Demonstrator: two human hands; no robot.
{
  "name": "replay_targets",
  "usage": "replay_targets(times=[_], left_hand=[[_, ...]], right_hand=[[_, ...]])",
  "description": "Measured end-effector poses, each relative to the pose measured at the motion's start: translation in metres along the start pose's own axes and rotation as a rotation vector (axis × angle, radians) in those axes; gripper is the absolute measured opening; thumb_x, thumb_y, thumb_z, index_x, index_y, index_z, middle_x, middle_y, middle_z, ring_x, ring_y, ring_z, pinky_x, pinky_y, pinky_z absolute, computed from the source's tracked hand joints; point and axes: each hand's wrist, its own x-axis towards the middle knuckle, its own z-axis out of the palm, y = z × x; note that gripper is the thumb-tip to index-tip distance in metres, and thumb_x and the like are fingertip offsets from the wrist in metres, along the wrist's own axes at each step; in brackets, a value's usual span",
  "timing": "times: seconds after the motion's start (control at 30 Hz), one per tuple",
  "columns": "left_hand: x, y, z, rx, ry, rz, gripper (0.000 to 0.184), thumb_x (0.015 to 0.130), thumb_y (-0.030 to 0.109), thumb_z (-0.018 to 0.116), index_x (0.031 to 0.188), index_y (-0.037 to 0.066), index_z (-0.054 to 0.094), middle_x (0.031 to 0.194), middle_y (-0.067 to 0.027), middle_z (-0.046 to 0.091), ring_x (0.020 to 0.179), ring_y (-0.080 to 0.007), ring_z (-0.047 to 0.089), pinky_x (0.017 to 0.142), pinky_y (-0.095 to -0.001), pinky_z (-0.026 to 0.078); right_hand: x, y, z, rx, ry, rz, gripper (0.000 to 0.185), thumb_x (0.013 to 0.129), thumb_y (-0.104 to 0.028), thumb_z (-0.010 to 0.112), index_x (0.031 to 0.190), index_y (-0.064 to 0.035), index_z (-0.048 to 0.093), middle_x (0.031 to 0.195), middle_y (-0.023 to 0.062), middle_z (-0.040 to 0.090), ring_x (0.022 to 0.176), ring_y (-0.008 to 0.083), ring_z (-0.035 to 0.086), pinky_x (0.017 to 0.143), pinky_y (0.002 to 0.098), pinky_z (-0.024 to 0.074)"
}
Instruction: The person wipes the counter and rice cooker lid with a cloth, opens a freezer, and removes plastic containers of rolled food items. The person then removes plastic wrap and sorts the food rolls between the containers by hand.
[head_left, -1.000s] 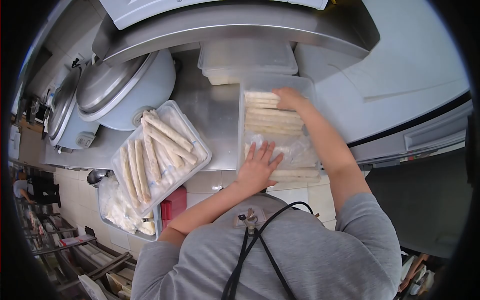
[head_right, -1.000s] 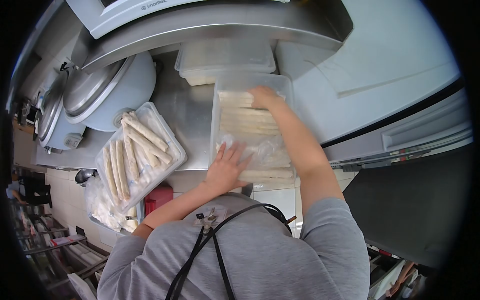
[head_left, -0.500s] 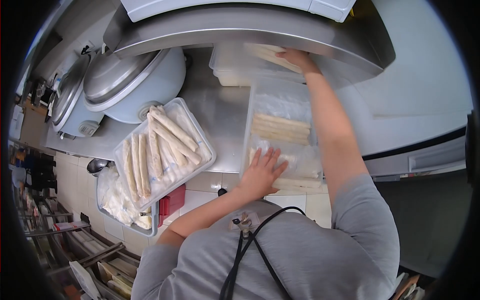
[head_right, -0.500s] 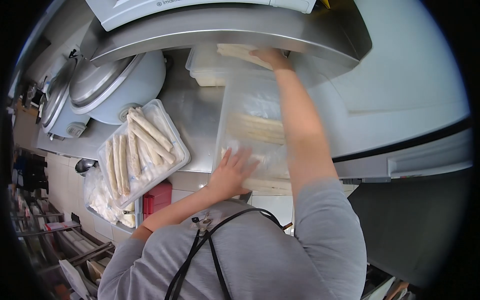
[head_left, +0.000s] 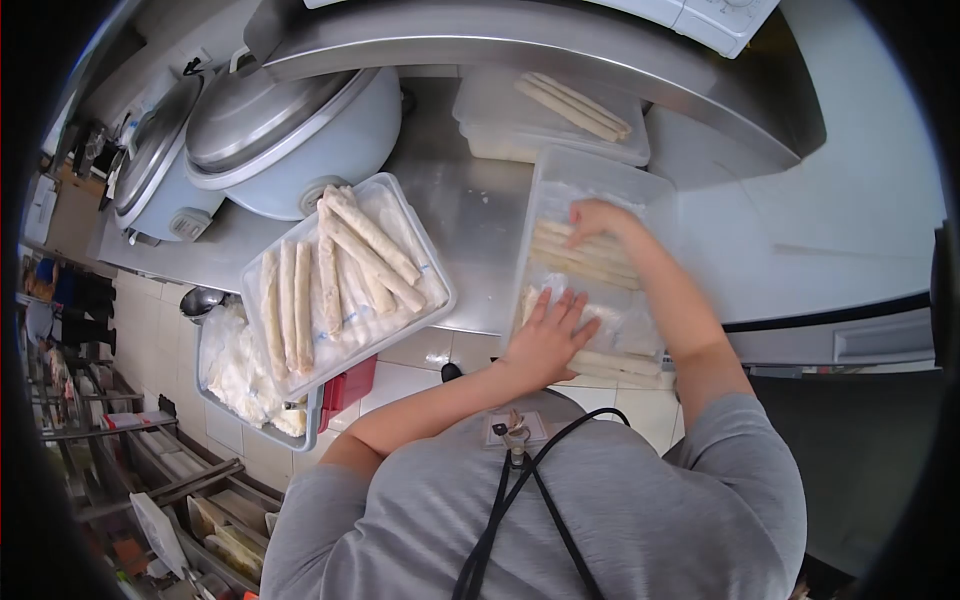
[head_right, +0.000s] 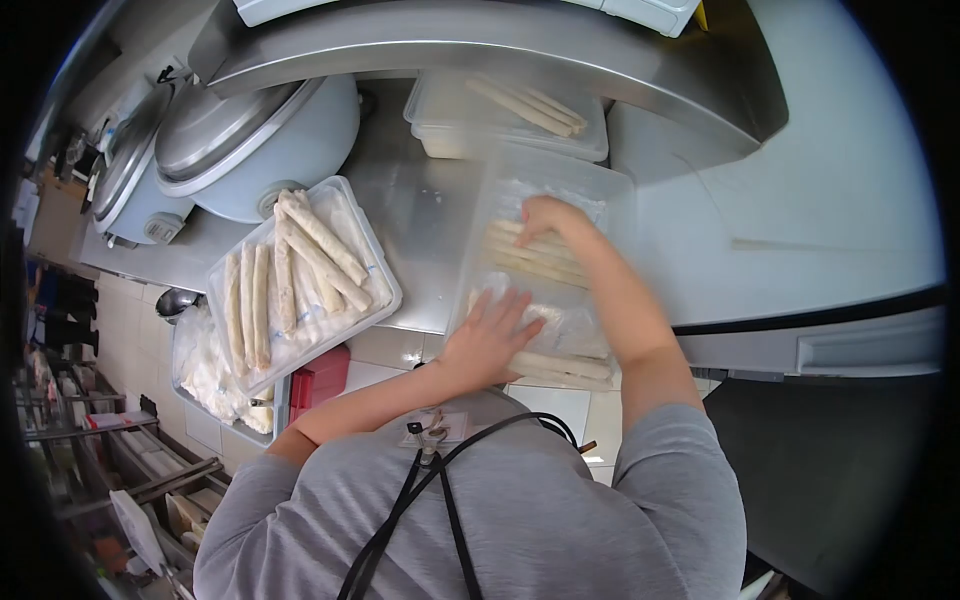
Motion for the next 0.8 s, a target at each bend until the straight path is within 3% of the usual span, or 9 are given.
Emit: replay_targets(times=[0.13, 0.2, 0.33, 0.43, 0.5, 0.63, 0.7, 0.8], left_hand=[[0.001, 0.000, 0.003, 0.001, 0.022, -0.007, 0.080, 0.059, 0.047, 0.071, 0.126, 0.015, 0.042, 0.133, -0.0175, 0.033, 0.125, -0.0309, 0.029, 0.102, -0.0483, 0.021], [0.000, 0.001, 0.002, 0.013, 0.018, -0.003, 0.080, 0.059, 0.047, 0.070, 0.126, 0.015, 0.042, 0.133, -0.0175, 0.033, 0.125, -0.0308, 0.029, 0.102, -0.0482, 0.021], [0.000, 0.000, 0.003, 0.018, 0.032, -0.008, 0.079, 0.060, 0.048, 0.069, 0.126, 0.014, 0.042, 0.133, -0.0176, 0.033, 0.125, -0.0308, 0.029, 0.102, -0.0476, 0.022], [0.000, -0.001, 0.005, 0.019, 0.051, -0.001, 0.078, 0.060, 0.048, 0.069, 0.125, 0.014, 0.043, 0.132, -0.0178, 0.034, 0.125, -0.0310, 0.029, 0.102, -0.0473, 0.022], [0.000, -0.001, 0.006, 0.014, 0.057, 0.000, 0.077, 0.060, 0.048, 0.069, 0.124, 0.014, 0.044, 0.132, -0.0180, 0.034, 0.125, -0.0312, 0.030, 0.102, -0.0471, 0.022], [0.001, -0.001, 0.005, 0.010, 0.056, 0.005, 0.076, 0.060, 0.048, 0.068, 0.124, 0.014, 0.045, 0.132, -0.0184, 0.034, 0.124, -0.0318, 0.030, 0.102, -0.0469, 0.022], [0.002, -0.001, 0.007, -0.001, 0.060, 0.006, 0.076, 0.060, 0.048, 0.068, 0.124, 0.014, 0.045, 0.133, -0.0185, 0.033, 0.124, -0.0319, 0.030, 0.102, -0.0470, 0.022], [0.002, -0.001, 0.008, -0.009, 0.059, -0.001, 0.076, 0.060, 0.047, 0.069, 0.124, 0.014, 0.045, 0.133, -0.0187, 0.033, 0.125, -0.0322, 0.030, 0.102, -0.0472, 0.021]], right_hand=[[-0.014, 0.003, 0.025, 0.116, 0.071, 0.051, 0.067, 0.047, -0.044, 0.078, 0.098, -0.0058, 0.056, 0.101, 0.0125, 0.057, 0.093, 0.0270, 0.055, 0.076, 0.0338, 0.0434], [-0.017, -0.004, 0.019, 0.080, 0.038, 0.162, 0.076, 0.044, -0.041, 0.080, 0.106, -0.0065, 0.053, 0.106, 0.0130, 0.056, 0.097, 0.0290, 0.054, 0.079, 0.0339, 0.0432], [-0.024, -0.012, 0.006, -0.055, 0.003, 0.118, 0.080, 0.043, -0.036, 0.081, 0.111, -0.0062, 0.051, 0.107, 0.0147, 0.056, 0.098, 0.0311, 0.053, 0.081, 0.0355, 0.0429], [-0.038, -0.012, 0.005, 0.053, 0.000, -0.025, 0.079, 0.045, -0.033, 0.080, 0.113, -0.0040, 0.050, 0.107, 0.0170, 0.056, 0.099, 0.0318, 0.053, 0.083, 0.0362, 0.0427], [-0.048, -0.015, 0.004, 0.070, 0.073, -0.009, 0.074, 0.050, -0.027, 0.079, 0.116, -0.0115, 0.050, 0.111, 0.0141, 0.056, 0.101, 0.0299, 0.053, 0.084, 0.0360, 0.0430], [-0.079, -0.039, 0.002, 0.141, 0.046, -0.012, 0.064, 0.056, -0.019, 0.075, 0.115, -0.0163, 0.051, 0.108, 0.0136, 0.056, 0.100, 0.0296, 0.053, 0.082, 0.0359, 0.0439], [-0.089, -0.042, 0.022, -0.161, 0.494, -0.164, 0.056, 0.059, -0.015, 0.072, 0.111, -0.0196, 0.053, 0.103, 0.0129, 0.057, 0.094, 0.0304, 0.055, 0.079, 0.0386, 0.0452], [-0.105, -0.058, 0.025, -0.289, 0.406, -0.232, 0.053, 0.059, -0.012, 0.069, 0.109, -0.0196, 0.053, 0.097, 0.0119, 0.056, 0.084, 0.0312, 0.057, 0.075, 0.0406, 0.0461]])
